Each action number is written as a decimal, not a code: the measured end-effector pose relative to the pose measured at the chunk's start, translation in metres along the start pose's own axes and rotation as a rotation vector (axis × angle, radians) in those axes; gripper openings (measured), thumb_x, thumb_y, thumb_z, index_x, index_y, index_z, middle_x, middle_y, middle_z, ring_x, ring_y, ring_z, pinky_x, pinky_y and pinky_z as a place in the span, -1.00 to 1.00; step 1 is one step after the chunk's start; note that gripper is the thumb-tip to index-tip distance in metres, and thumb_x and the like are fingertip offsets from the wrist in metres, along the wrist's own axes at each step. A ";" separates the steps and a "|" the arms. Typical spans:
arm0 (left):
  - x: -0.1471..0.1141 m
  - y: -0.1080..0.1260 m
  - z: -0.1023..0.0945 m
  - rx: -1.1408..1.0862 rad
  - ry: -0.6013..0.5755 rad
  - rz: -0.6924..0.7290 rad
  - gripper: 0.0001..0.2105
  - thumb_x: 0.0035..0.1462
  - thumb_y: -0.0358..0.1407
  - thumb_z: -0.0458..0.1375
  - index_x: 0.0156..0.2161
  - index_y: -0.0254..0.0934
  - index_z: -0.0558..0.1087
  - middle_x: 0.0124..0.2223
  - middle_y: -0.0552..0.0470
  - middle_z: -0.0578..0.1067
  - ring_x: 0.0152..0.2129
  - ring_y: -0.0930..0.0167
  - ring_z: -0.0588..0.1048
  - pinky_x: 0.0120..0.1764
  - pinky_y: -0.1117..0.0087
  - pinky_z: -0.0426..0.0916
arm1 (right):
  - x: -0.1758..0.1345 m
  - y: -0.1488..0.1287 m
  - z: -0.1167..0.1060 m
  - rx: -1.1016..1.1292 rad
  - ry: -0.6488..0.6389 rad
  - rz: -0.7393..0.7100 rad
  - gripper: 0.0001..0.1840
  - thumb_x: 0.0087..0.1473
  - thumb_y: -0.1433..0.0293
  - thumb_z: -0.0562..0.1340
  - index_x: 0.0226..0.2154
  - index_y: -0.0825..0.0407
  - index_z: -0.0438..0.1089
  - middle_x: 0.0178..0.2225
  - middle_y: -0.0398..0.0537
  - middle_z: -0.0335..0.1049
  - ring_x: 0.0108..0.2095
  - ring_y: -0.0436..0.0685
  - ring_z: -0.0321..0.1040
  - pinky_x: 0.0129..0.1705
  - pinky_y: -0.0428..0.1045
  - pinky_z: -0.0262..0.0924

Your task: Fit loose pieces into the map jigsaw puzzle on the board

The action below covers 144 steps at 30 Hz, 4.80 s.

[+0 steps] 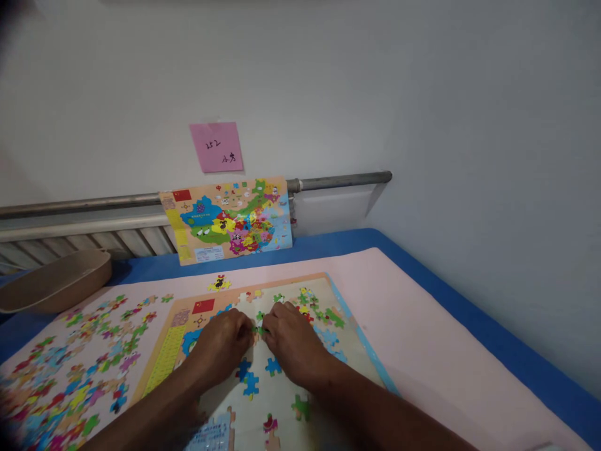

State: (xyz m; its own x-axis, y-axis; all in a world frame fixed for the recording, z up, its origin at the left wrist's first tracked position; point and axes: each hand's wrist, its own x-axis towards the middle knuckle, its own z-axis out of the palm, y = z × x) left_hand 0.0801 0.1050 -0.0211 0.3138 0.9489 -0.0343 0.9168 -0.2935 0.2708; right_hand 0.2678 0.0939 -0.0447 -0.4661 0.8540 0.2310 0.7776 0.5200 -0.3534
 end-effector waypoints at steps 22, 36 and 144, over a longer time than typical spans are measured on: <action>0.003 0.018 -0.021 0.216 -0.119 0.072 -0.74 0.27 -0.33 0.09 -0.21 -0.29 0.65 -0.14 -0.24 0.67 -0.08 0.01 0.64 -0.06 0.03 0.42 | 0.000 -0.002 0.001 -0.020 -0.016 0.030 -0.80 0.34 0.55 0.37 -0.32 0.04 0.43 -0.21 -0.07 0.42 -0.11 0.19 0.35 0.08 0.09 0.15; 0.003 0.018 -0.023 0.219 -0.108 0.063 -0.75 0.25 -0.33 0.10 -0.20 -0.29 0.66 -0.13 -0.26 0.67 -0.10 -0.03 0.65 -0.10 0.03 0.47 | 0.000 -0.007 0.000 -0.041 -0.008 0.080 -0.81 0.24 0.52 0.47 -0.30 0.04 0.46 -0.18 -0.04 0.44 -0.09 0.22 0.34 0.04 0.08 0.16; -0.012 0.003 -0.015 0.107 -0.010 0.064 -0.75 0.35 -0.35 0.08 -0.26 -0.22 0.63 -0.16 -0.11 0.64 -0.12 0.16 0.56 -0.05 0.16 0.30 | -0.008 0.005 -0.027 -0.120 -0.085 0.118 -0.92 0.29 0.53 0.39 -0.22 0.04 0.55 -0.12 0.02 0.48 -0.05 0.28 0.36 0.10 0.19 0.12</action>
State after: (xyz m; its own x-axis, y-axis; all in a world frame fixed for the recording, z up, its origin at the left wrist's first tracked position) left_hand 0.0749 0.0943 -0.0050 0.3749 0.9266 -0.0299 0.9156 -0.3650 0.1688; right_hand 0.2866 0.0897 -0.0241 -0.3992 0.9096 0.1149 0.8713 0.4154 -0.2614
